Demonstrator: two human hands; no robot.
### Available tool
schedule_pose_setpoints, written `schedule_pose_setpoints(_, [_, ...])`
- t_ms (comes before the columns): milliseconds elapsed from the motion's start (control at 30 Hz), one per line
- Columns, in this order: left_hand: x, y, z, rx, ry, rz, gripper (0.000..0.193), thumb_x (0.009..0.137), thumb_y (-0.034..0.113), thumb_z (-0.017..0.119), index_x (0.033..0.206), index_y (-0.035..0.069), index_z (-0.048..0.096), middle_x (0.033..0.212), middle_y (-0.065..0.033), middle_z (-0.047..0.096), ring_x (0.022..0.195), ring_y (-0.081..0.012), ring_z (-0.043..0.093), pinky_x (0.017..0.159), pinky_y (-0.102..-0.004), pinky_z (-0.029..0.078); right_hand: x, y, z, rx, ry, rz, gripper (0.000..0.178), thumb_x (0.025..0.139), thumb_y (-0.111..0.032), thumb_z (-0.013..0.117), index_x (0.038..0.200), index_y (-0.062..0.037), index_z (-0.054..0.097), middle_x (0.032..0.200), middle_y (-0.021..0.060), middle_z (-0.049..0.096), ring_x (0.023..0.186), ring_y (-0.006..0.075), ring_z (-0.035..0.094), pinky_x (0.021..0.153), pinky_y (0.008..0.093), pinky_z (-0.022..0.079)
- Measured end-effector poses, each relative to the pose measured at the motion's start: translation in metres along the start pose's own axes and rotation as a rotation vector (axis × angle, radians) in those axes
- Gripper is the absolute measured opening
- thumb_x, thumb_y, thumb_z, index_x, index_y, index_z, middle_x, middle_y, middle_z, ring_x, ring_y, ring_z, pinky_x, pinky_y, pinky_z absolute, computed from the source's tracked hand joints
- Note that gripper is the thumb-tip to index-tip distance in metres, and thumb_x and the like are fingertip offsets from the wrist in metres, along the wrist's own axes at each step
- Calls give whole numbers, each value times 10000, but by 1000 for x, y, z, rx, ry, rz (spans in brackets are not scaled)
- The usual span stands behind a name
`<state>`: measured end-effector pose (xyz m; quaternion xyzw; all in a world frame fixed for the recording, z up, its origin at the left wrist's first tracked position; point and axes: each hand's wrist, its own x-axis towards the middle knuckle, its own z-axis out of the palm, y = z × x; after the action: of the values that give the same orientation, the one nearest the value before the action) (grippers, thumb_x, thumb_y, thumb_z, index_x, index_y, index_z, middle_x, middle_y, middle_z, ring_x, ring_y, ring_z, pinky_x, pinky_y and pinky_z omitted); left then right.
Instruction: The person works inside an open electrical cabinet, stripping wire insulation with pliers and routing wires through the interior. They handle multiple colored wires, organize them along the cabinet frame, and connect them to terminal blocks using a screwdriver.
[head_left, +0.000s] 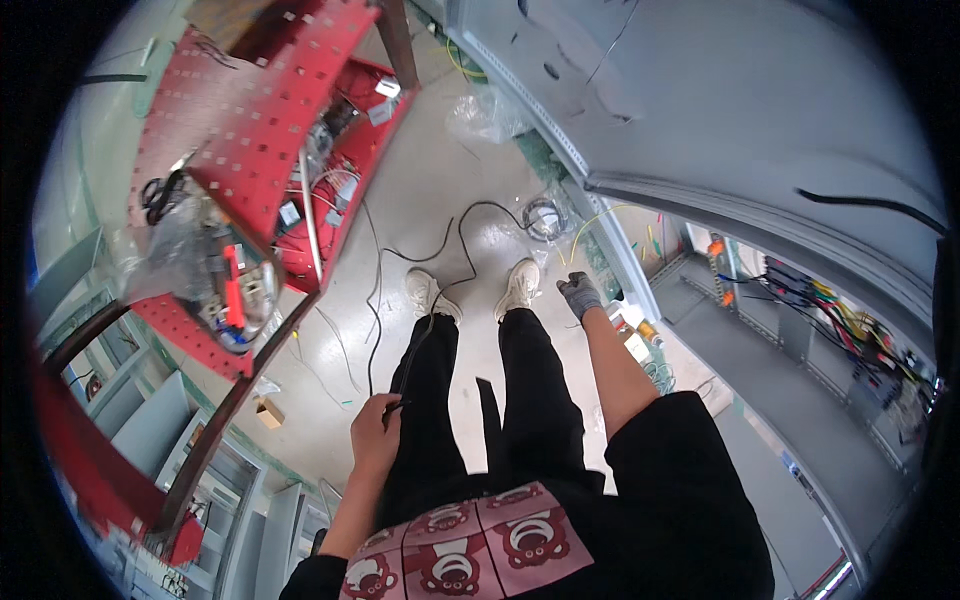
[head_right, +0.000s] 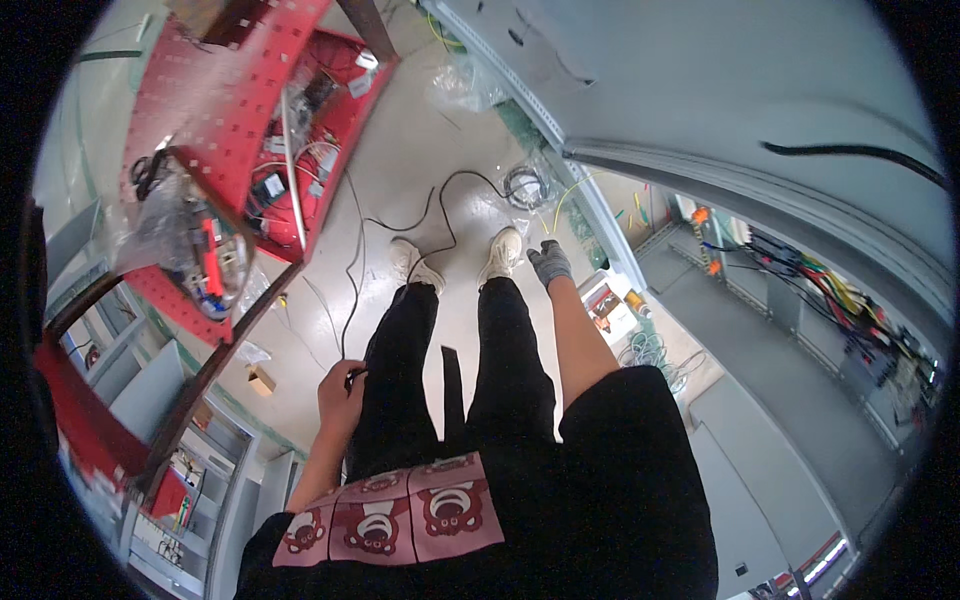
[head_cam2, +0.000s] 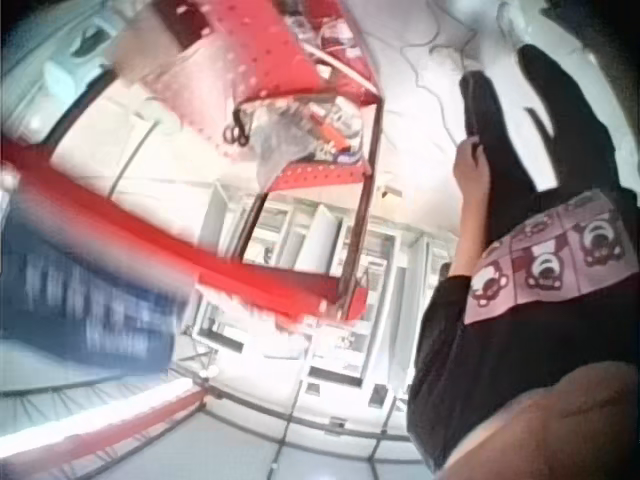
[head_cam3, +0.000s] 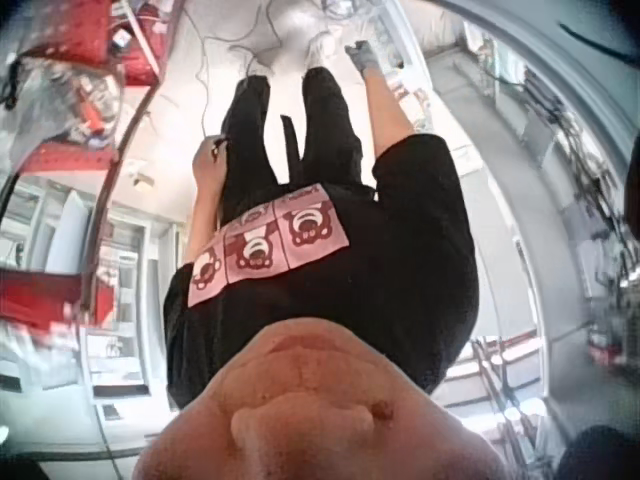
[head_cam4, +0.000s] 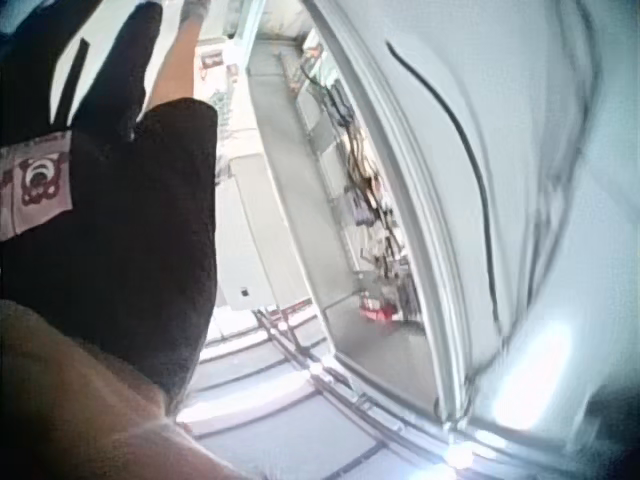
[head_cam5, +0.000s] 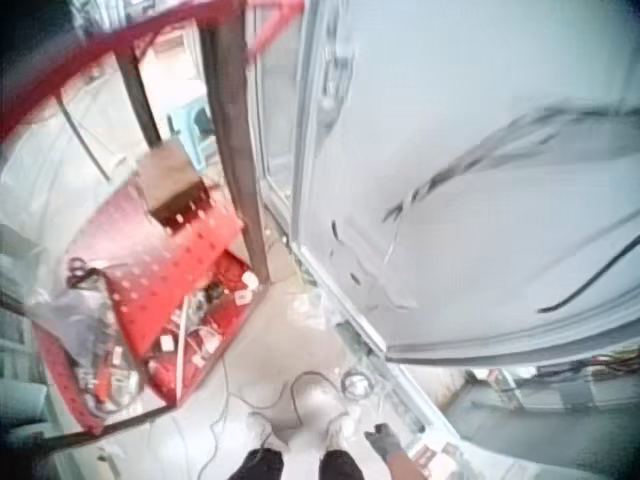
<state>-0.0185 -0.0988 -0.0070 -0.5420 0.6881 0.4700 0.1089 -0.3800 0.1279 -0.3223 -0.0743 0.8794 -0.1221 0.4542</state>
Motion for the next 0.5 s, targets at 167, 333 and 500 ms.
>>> schedule_pose_setpoints(167, [22, -61, 82, 58, 78, -12, 196, 743, -12, 593, 926, 57, 589, 862, -114, 610, 795, -284, 620, 685, -350, 493, 85, 1, 34, -256, 83, -221, 743, 687, -348, 728, 1269, 16, 444, 1266, 229, 486, 1188, 334, 458, 1019, 371, 348])
schedule_pose_setpoints(333, [61, -83, 117, 218, -11, -8, 192, 704, -10, 613, 870, 84, 596, 783, -74, 574, 702, -266, 606, 593, -343, 489, 228, 81, 63, -410, 106, -22, 976, 615, -286, 790, 1389, -48, 247, 1254, 214, 462, 1188, 298, 425, 996, 336, 357])
schedule_pose_setpoints(500, [78, -99, 130, 180, 37, -63, 208, 688, 13, 632, 877, 95, 607, 785, -55, 592, 636, -248, 608, 529, -344, 485, 374, 159, 85, 135, 215, -160, 906, 680, -358, 697, 1399, -77, 223, 1329, 206, 417, 1179, 360, 445, 973, 411, 370])
